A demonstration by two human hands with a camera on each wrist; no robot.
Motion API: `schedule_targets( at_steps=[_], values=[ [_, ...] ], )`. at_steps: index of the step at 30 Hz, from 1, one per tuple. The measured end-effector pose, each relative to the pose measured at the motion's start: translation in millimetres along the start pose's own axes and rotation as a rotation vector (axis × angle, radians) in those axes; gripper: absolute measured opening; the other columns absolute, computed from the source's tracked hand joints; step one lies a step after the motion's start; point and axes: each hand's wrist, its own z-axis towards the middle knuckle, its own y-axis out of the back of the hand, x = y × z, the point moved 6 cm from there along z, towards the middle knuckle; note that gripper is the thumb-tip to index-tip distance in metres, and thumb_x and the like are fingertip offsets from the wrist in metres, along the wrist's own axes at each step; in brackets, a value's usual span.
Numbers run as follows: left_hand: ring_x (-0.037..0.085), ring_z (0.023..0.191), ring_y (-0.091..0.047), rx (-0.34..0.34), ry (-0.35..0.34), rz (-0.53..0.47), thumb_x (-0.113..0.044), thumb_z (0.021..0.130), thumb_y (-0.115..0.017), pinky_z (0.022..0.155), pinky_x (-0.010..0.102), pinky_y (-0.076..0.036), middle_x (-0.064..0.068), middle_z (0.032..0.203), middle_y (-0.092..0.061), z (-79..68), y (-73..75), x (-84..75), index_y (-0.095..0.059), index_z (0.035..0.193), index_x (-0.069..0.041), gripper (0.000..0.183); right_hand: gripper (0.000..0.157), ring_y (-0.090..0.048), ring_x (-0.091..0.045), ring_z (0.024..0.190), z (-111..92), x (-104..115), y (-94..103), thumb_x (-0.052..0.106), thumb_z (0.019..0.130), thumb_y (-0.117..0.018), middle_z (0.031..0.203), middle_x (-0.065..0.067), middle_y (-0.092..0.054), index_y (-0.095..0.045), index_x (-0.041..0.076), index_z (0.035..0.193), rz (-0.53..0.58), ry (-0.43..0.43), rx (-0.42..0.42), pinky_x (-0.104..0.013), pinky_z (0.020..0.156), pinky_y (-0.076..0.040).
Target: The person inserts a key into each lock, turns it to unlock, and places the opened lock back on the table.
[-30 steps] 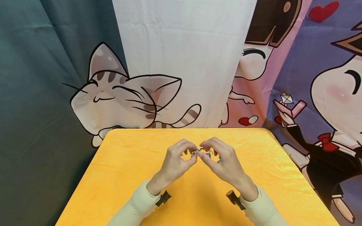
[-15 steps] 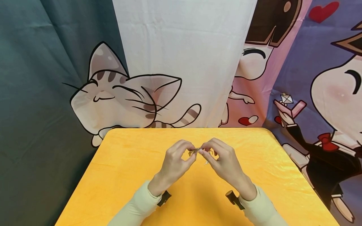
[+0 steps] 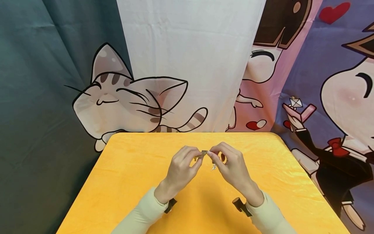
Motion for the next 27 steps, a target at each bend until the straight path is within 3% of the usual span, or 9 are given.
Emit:
schedule_targets(
  at_steps=[5,9,15,22,27],
  values=[
    [0.015,0.075,-0.061,-0.007,-0.082,0.062,0.0,0.077,-0.078,0.069,0.019,-0.052,0.003,0.085,-0.065,-0.1,-0.1,-3.8,-0.071,0.086,-0.005,0.012,0.007,-0.048,-0.003,0.061,0,-4,0.3,0.006,0.088,-0.072,0.074,0.006,-0.062,-0.068,0.013,0.089,0.004,-0.031,-0.013,-0.014,0.055,-0.04],
    [0.016,0.076,-0.06,-0.023,-0.162,0.111,-0.002,0.086,-0.07,0.069,0.022,-0.052,0.004,0.086,-0.064,-1.3,0.0,-6.3,-0.072,0.085,-0.004,0.003,0.004,-0.048,-0.004,0.062,-1,-8,0.0,0.013,0.093,-0.068,0.076,0.004,-0.065,-0.069,0.011,0.088,-0.001,-0.068,-0.012,-0.018,0.054,-0.041],
    [0.017,0.075,-0.061,-0.065,-0.276,0.163,-0.002,0.094,-0.059,0.068,0.024,-0.052,0.006,0.086,-0.065,-2.2,0.6,-9.1,-0.071,0.084,-0.002,0.016,0.007,-0.049,-0.004,0.061,-4,-15,-3.2,0.009,0.094,-0.065,0.078,0.004,-0.067,-0.07,0.012,0.088,0.018,-0.133,0.016,-0.017,0.053,-0.043],
    [0.019,0.076,-0.061,-0.049,-0.327,0.21,0.0,0.092,-0.063,0.067,0.025,-0.052,0.007,0.087,-0.065,-8.9,0.3,-6.9,-0.07,0.083,-0.003,0.012,0.016,-0.052,-0.002,0.06,-8,-27,-12.5,0.011,0.098,-0.06,0.07,0.008,-0.063,-0.069,0.015,0.084,0.104,-0.244,0.083,-0.023,0.057,-0.049],
    [0.019,0.077,-0.061,-0.038,-0.351,0.239,-0.002,0.092,-0.063,0.067,0.026,-0.052,0.007,0.087,-0.066,-14.1,0.4,-4.4,-0.069,0.082,-0.004,0.012,0.023,-0.052,-0.005,0.057,-12,-35,-19.3,0.019,0.101,-0.055,0.065,0.001,-0.061,-0.069,0.017,0.082,0.166,-0.356,0.154,-0.023,0.054,-0.046]
  ],
)
